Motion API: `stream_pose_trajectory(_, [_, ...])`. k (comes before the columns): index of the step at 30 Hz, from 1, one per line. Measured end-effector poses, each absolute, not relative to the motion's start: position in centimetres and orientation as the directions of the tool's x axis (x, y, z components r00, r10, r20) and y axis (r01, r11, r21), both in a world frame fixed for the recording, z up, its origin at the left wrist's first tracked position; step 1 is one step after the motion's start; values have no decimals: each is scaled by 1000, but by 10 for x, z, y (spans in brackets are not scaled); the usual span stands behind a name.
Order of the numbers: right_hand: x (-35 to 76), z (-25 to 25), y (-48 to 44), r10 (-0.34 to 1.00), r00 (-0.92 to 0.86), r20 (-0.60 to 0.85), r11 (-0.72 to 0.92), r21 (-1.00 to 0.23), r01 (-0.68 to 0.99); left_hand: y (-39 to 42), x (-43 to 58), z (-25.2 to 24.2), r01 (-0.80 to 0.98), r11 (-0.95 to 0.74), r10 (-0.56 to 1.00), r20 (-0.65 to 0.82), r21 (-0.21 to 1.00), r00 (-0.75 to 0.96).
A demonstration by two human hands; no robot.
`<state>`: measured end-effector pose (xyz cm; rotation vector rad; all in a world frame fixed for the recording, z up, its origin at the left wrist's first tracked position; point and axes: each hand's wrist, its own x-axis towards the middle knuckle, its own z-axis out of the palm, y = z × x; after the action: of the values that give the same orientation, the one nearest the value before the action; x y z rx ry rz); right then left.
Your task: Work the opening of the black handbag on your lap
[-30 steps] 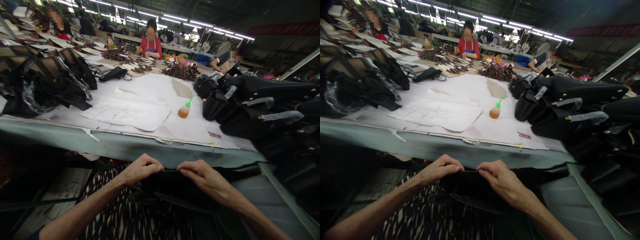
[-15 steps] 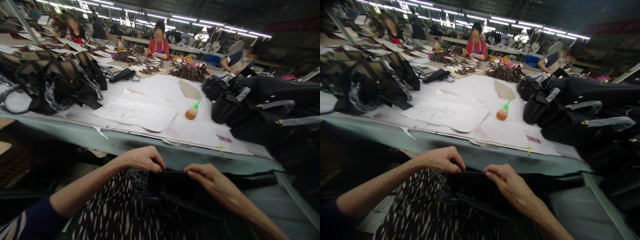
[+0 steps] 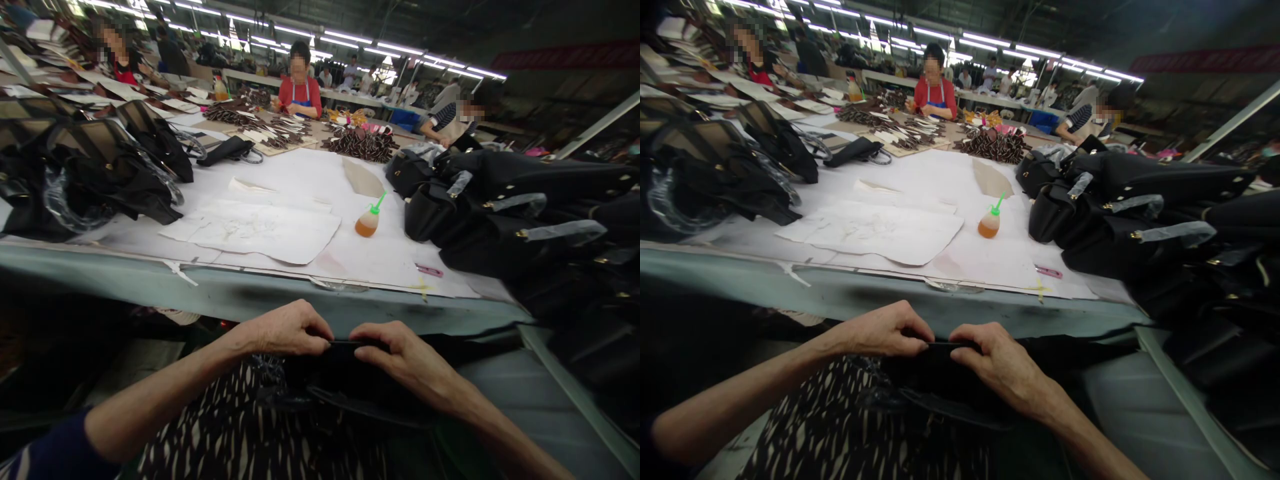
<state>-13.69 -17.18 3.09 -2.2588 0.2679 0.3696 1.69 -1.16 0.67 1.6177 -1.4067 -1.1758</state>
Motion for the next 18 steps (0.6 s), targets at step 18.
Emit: stream_pose_trajectory(18, [-130, 20, -181, -129, 942, -310, -598, -734, -323, -32, 7, -10, -370, -222, -975, -208, 902, 78])
